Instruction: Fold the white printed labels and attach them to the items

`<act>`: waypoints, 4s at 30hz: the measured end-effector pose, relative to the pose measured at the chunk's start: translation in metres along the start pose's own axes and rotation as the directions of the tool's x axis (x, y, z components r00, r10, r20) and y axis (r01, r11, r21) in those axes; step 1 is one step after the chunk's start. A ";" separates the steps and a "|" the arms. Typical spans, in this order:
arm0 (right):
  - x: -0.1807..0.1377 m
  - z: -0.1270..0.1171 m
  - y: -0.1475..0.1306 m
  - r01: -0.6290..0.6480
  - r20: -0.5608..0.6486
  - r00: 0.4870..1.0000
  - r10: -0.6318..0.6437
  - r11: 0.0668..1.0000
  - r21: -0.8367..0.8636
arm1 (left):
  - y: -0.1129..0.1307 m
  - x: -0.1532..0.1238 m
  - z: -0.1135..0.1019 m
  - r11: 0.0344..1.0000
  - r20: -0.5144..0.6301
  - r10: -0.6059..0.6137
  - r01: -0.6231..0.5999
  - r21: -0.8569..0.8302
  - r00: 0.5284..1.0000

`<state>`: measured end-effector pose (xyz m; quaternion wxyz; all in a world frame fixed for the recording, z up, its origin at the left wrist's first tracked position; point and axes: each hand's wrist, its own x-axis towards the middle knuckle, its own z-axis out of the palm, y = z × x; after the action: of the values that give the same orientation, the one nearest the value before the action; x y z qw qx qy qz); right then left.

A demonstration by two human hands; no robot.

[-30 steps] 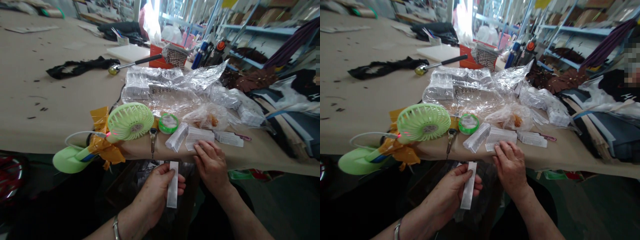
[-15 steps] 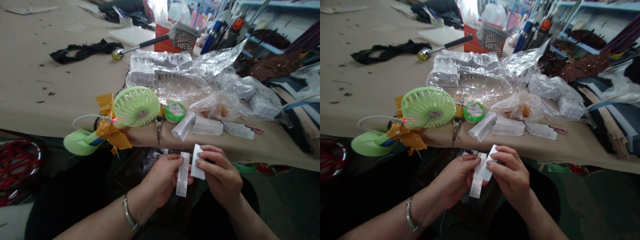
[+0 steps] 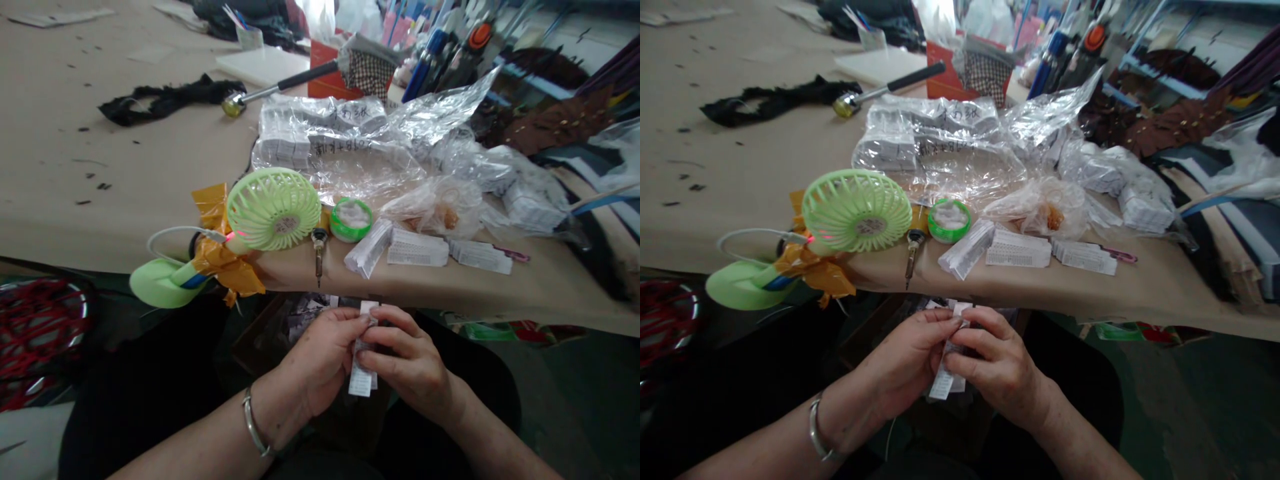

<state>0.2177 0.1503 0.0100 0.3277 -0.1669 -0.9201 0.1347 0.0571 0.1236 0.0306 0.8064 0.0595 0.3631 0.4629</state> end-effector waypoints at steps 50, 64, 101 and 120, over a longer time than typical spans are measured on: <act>-0.008 0.010 -0.014 -0.309 -0.082 0.937 0.341 0.914 0.264 | -0.004 -0.011 -0.013 0.999 -0.116 -0.006 0.011 0.044 0.993; 0.007 0.023 -0.013 -0.619 0.378 0.511 0.772 0.025 0.785 | -0.016 -0.018 -0.028 0.981 0.158 -0.176 0.161 0.106 0.972; 0.020 0.015 -0.018 -0.455 0.165 0.890 0.426 0.854 0.250 | -0.007 -0.035 -0.037 0.973 0.078 -0.150 0.133 0.190 0.986; 0.036 0.045 -0.017 -0.680 0.386 0.554 0.738 0.133 0.721 | -0.003 -0.039 -0.043 0.964 -0.014 0.087 -0.081 0.252 0.996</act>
<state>0.1586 0.1425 0.0025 0.2888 -0.4127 -0.5409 0.6736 0.0197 0.0815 0.0188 0.7675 0.1707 0.4261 0.4475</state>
